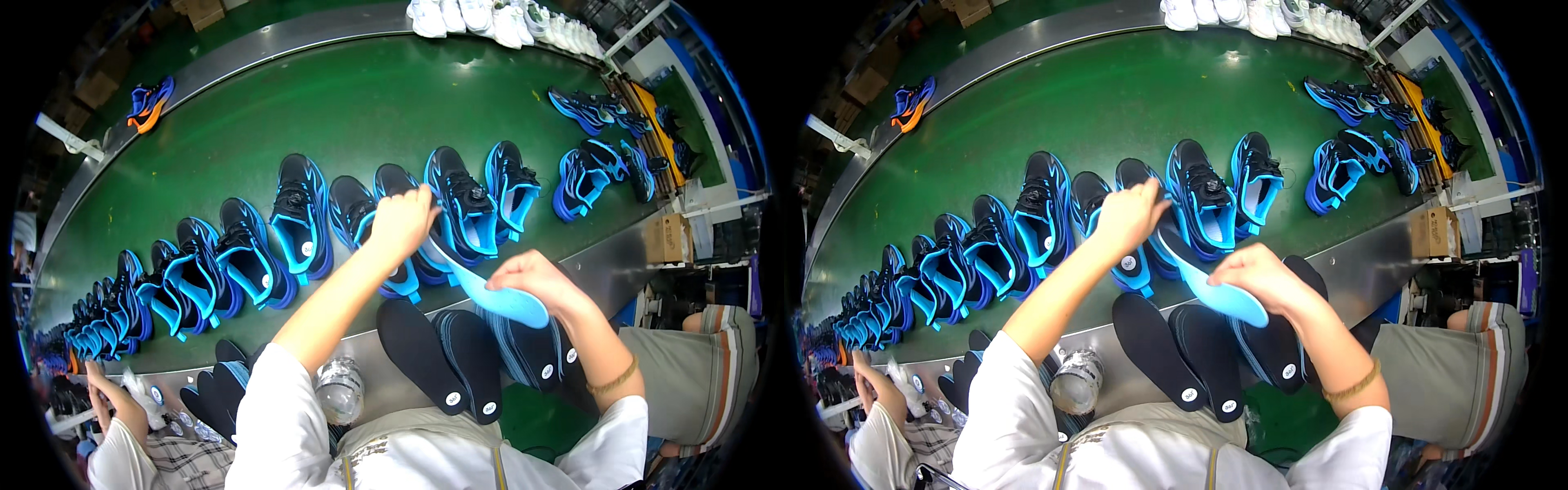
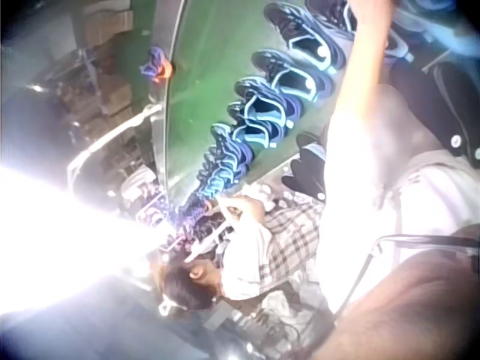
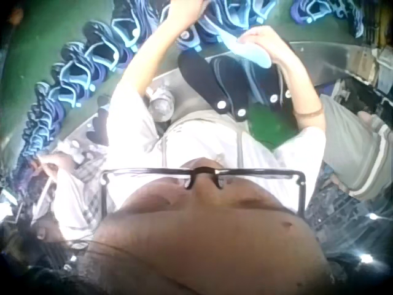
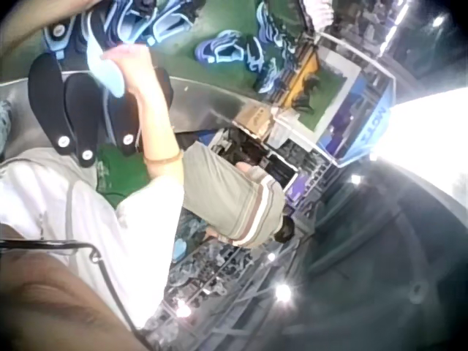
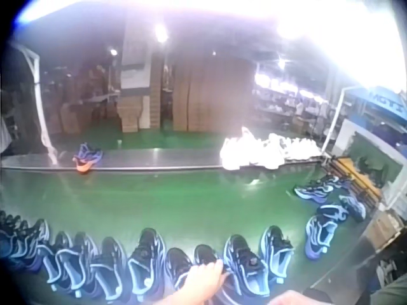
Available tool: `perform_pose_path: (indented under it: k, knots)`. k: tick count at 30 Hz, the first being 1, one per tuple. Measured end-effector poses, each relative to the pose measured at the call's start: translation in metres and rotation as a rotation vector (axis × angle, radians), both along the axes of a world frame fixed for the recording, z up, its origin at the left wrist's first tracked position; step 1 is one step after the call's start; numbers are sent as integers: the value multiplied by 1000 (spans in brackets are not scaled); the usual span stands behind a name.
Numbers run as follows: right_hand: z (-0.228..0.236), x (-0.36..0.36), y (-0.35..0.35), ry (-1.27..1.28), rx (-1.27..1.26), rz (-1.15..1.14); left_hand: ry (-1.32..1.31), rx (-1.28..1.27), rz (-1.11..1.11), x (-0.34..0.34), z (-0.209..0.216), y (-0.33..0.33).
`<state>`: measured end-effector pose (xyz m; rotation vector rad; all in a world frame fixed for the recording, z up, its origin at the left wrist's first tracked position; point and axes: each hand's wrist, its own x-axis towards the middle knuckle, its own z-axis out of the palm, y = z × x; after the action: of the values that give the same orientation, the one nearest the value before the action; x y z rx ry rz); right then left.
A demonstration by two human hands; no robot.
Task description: The person places insoles into a series of shoes on a conveyor belt by hand, handling each shoe one at a time and smoothing the insoles inside.
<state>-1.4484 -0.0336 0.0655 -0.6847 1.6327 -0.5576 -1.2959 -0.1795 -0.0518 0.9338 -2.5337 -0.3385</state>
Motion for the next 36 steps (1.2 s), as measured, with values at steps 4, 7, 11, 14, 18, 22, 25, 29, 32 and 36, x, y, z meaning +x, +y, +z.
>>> perform_pose_path:
  k: [4,7,11,14,18,22,25,29,32,36]
  knots:
    - [-32,8,-43,85,-88,88,-128,395,-44,-6,15,-39]
    - [-55,12,-71,83,-23,96,-172,631,-117,-2,9,-67]
    - [-89,24,-82,597,-315,449,-130,845,-128,1,2,-81]
    - [-132,42,-74,927,-444,630,-80,751,-55,-5,-8,-69]
    - [-119,54,-67,1123,-396,607,-86,629,88,-2,-13,-57]
    - [-89,56,-67,1014,-115,769,-39,639,154,4,-14,-57]
    - [-100,38,-76,873,-189,781,28,740,150,0,-9,-59]
    - [-125,54,-72,1033,-341,759,70,696,150,5,-16,-55]
    - [-150,46,-82,1163,-469,782,31,622,129,-2,-15,-52]
    - [-167,39,-89,1135,-433,717,-21,559,127,-6,-18,-46]
